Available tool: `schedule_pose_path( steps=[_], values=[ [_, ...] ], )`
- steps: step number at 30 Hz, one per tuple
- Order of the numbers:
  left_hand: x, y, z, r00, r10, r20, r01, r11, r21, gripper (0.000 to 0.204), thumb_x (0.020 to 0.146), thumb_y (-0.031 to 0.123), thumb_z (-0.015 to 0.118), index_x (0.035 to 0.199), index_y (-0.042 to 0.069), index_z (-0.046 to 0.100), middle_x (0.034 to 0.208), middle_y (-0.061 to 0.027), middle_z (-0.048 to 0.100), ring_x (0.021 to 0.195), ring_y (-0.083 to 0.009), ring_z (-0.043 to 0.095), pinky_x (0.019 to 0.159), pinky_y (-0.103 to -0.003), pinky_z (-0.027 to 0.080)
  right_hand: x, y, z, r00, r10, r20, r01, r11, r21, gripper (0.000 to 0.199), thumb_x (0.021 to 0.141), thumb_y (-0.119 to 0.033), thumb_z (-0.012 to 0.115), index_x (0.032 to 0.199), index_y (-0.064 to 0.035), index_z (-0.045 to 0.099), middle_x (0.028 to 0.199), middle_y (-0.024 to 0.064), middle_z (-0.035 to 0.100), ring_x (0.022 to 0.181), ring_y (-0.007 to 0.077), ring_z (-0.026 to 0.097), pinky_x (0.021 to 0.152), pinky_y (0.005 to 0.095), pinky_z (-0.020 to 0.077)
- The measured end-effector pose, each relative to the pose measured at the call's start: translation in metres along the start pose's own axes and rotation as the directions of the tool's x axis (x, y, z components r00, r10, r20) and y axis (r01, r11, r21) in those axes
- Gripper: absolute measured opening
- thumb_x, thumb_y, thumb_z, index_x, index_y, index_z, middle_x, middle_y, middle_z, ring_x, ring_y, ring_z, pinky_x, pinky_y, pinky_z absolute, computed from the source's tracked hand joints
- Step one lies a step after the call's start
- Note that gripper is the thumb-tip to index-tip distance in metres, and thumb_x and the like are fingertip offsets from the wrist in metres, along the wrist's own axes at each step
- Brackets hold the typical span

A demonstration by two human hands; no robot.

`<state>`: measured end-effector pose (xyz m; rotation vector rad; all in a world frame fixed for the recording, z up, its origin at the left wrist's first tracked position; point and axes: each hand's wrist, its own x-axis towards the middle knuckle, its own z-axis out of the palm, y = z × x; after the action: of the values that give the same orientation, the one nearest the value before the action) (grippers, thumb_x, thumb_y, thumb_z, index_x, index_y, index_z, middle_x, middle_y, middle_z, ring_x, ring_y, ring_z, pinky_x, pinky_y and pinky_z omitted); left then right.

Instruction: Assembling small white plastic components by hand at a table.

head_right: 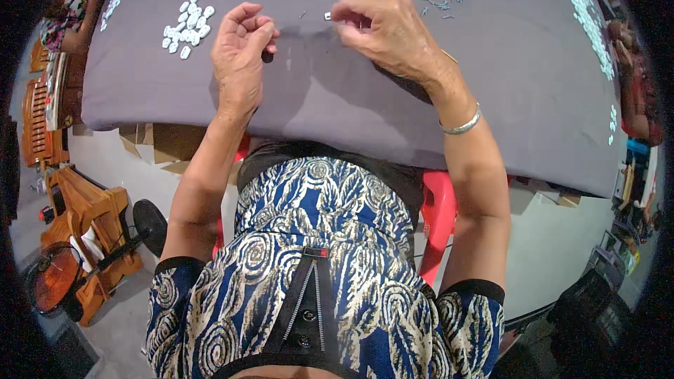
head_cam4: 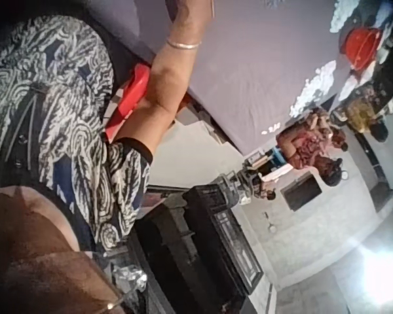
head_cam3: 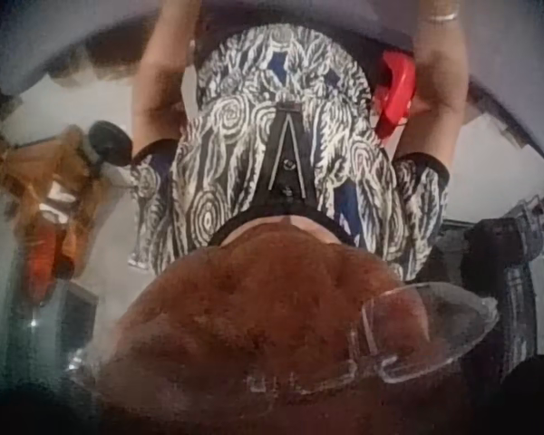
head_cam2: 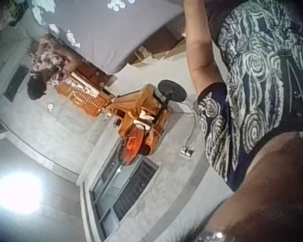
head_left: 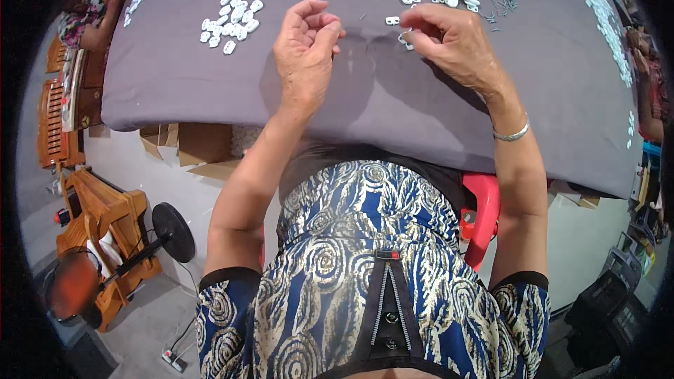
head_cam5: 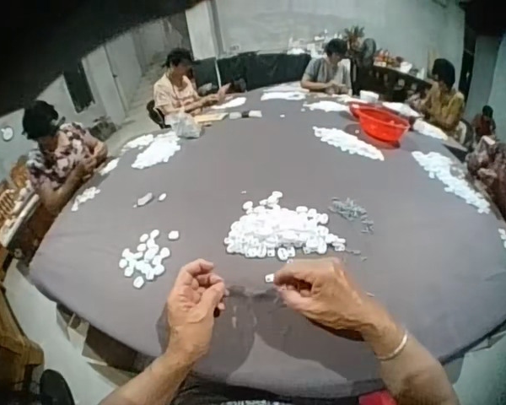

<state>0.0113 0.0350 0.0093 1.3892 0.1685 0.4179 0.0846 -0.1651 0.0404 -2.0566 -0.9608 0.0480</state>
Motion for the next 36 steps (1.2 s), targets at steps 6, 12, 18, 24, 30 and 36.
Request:
schedule_pose_path(
  steps=[6,12,18,24,30,36],
  values=[
    [0.000,0.000,-0.001,1.000,0.008,0.010,-0.008,1.000,-0.028,0.028,0.084,-0.001,0.057,0.111,0.000,0.049,0.089,-0.0045,0.056,0.073,-0.0077,0.057,0.058,-0.018,0.045,0.003,0.015,-0.005,0.958,0.158,-0.239,-0.108,0.972,0.210,0.012,0.083,-0.010,0.058,0.090,-0.0022,0.064,0.065,-0.0009,0.058,0.061,0.0040,0.050,0.055,0.0214,0.0434],
    [-0.001,0.000,-0.001,1.000,-0.019,0.022,0.019,1.000,0.010,0.025,0.085,-0.001,0.056,0.110,0.000,0.051,0.090,-0.0038,0.055,0.077,-0.0090,0.054,0.062,-0.020,0.044,0.005,0.021,-0.002,0.961,0.140,-0.238,-0.129,0.990,0.060,0.010,0.084,-0.010,0.058,0.090,-0.0031,0.063,0.068,0.0050,0.059,0.060,0.0103,0.053,0.057,0.0254,0.0445],
    [-0.003,-0.002,0.002,0.999,-0.030,0.036,0.026,0.993,0.114,0.025,0.084,-0.002,0.057,0.109,0.001,0.053,0.091,-0.0016,0.054,0.078,-0.0076,0.053,0.065,-0.019,0.044,0.015,0.021,0.016,0.979,-0.163,-0.122,0.130,0.962,-0.242,0.011,0.082,-0.010,0.060,0.092,-0.0072,0.062,0.084,0.0081,0.059,0.080,0.0253,0.058,0.071,0.0335,0.0479],
    [-0.004,-0.010,0.003,0.989,0.113,0.099,-0.126,0.983,0.133,0.030,0.081,-0.007,0.058,0.109,0.002,0.053,0.095,-0.0011,0.050,0.083,-0.0068,0.052,0.070,-0.019,0.045,0.021,0.022,0.028,0.947,-0.320,0.024,0.296,0.840,-0.455,0.013,0.078,-0.008,0.062,0.091,-0.0083,0.061,0.085,0.0055,0.057,0.083,0.0248,0.056,0.070,0.0357,0.0464],
    [-0.009,-0.008,0.007,0.983,0.060,0.175,-0.066,0.997,0.027,0.031,0.081,-0.005,0.060,0.110,0.002,0.053,0.093,-0.0003,0.051,0.080,-0.0054,0.052,0.063,-0.017,0.044,0.019,0.022,0.029,0.959,-0.284,-0.001,0.240,0.812,-0.532,0.014,0.078,-0.003,0.062,0.092,-0.0040,0.060,0.085,0.0104,0.058,0.085,0.0301,0.057,0.071,0.0370,0.0470],
    [-0.013,0.006,0.010,0.978,-0.074,0.194,0.058,0.994,0.087,0.032,0.079,-0.001,0.066,0.109,0.001,0.055,0.091,-0.0032,0.055,0.078,-0.0065,0.053,0.070,-0.019,0.047,0.012,0.006,0.029,0.985,0.090,-0.145,-0.066,0.984,0.164,0.017,0.083,-0.005,0.059,0.100,-0.0029,0.059,0.078,0.0067,0.061,0.071,0.0149,0.059,0.066,0.0271,0.0481]
  ],
)
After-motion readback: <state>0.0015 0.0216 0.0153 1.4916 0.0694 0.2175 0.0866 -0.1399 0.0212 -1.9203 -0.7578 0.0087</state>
